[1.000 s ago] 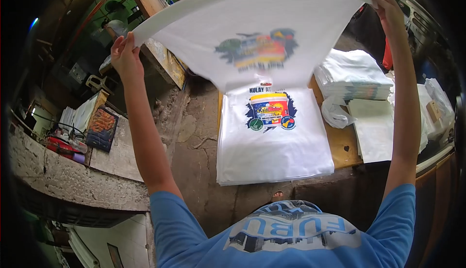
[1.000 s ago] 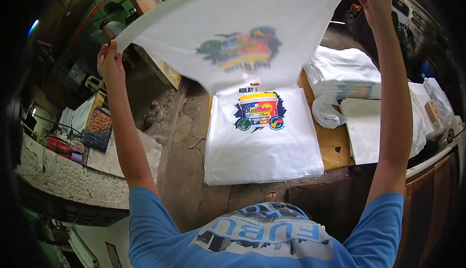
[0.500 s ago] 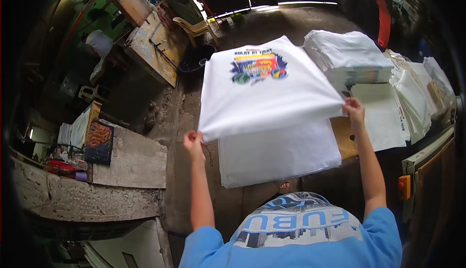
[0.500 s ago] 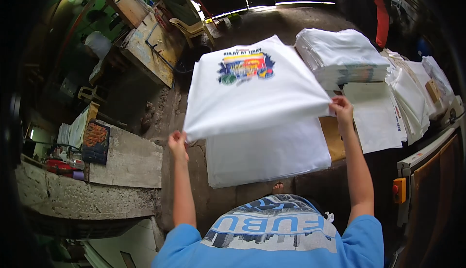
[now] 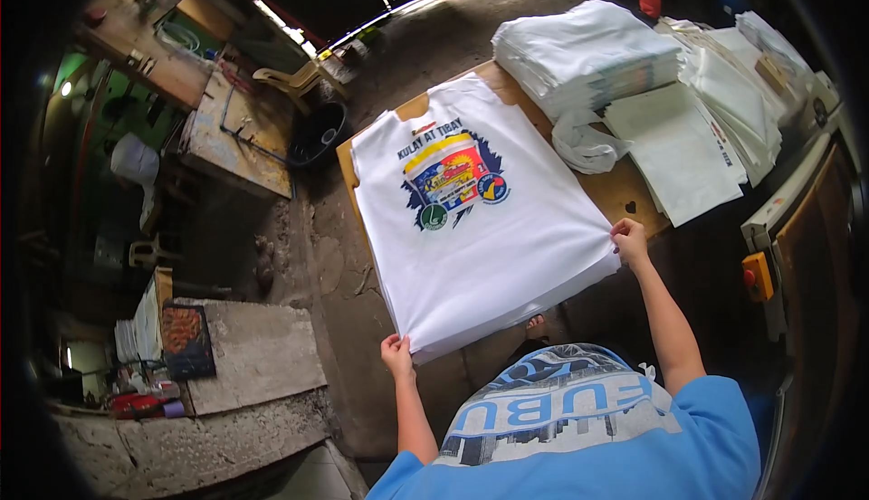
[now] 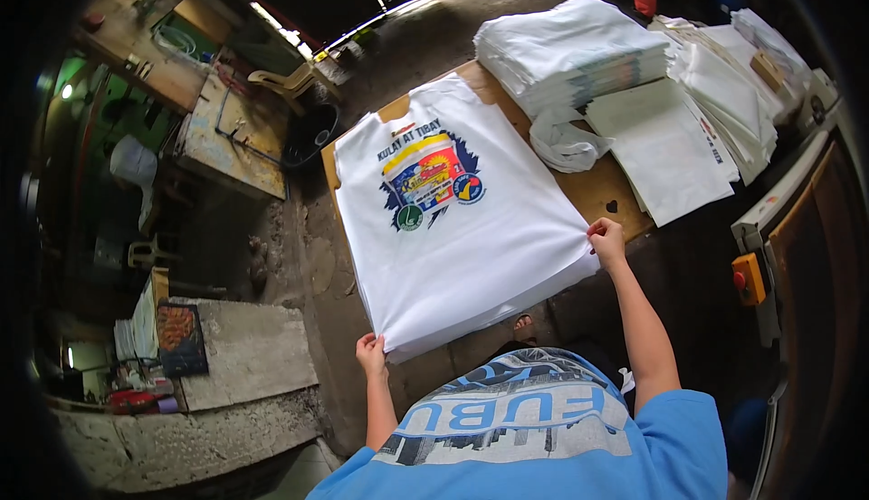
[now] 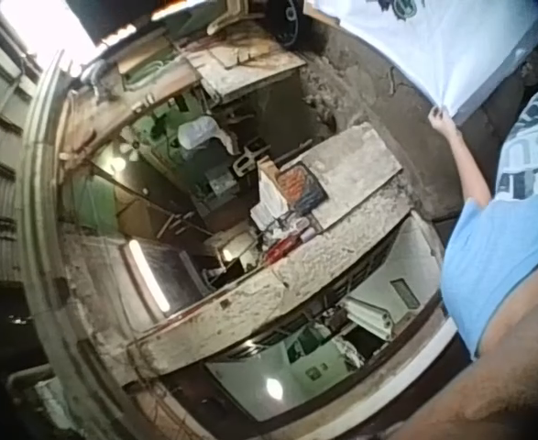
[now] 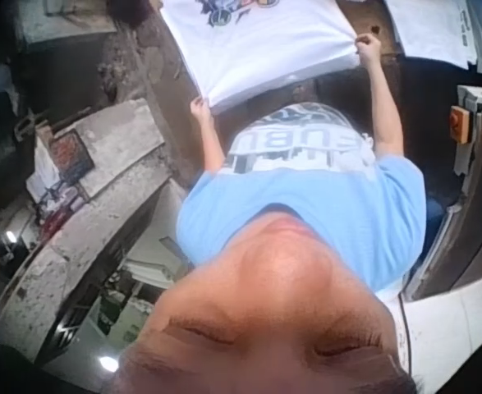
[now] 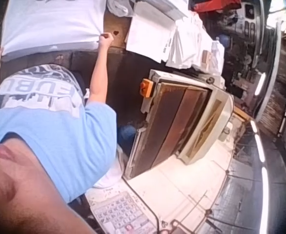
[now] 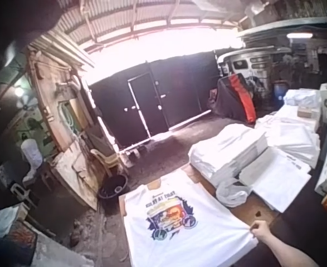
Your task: Operating a heat press machine to print graphics onto t-shirt panels.
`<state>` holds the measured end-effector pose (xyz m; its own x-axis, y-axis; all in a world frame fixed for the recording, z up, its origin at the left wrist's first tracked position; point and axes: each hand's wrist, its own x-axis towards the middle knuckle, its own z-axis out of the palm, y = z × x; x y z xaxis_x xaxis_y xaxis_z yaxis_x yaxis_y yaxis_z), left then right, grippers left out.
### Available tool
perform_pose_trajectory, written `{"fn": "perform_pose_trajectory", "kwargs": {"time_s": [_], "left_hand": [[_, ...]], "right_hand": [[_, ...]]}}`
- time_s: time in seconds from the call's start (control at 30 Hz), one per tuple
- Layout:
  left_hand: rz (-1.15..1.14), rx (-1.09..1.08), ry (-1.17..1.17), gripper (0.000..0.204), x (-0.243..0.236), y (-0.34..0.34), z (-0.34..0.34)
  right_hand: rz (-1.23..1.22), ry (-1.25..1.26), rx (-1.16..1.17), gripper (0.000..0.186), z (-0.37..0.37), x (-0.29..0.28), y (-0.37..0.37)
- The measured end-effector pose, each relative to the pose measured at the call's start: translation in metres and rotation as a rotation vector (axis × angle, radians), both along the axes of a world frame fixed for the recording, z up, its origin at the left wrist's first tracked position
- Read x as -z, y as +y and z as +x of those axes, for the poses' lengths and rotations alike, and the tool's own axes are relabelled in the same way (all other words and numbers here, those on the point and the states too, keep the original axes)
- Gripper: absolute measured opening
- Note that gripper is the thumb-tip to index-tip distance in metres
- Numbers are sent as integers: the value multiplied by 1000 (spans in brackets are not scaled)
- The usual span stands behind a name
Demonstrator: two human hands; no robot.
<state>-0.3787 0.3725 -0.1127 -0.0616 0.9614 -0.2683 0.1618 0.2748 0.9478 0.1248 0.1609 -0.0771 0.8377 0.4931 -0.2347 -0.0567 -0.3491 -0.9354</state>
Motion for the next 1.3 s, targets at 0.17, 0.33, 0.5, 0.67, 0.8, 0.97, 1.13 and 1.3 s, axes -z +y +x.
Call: {"fn": "perform_pose_trajectory", "kwargs": {"time_s": [0.17,0.33,0.5,0.67,0.8,0.97,1.13,1.3], "left_hand": [[-150,-21,131,27,8,-26,-23],[-27,7,557,27,-6,-26,5],[612,339,885,43,-29,-22,96],[743,1013,691,49,-31,-85,293],[604,1365,733,42,-15,-171,383],[412,2041,581,27,15,-288,444],[684,2852,333,32,-9,-430,460],[193,3088,462,30,-29,-497,486]], "right_hand": [[-206,-251,-29,11,-14,-6,-23],[-135,-336,9,12,-23,20,-46],[-169,-406,-71,13,-41,4,-113],[-331,-177,-127,24,-76,22,-238],[-478,41,-108,24,-107,23,-340],[-589,150,291,21,-147,2,-482],[-579,94,1152,14,-244,-4,-599],[-642,18,1815,13,-309,3,-615]]}}
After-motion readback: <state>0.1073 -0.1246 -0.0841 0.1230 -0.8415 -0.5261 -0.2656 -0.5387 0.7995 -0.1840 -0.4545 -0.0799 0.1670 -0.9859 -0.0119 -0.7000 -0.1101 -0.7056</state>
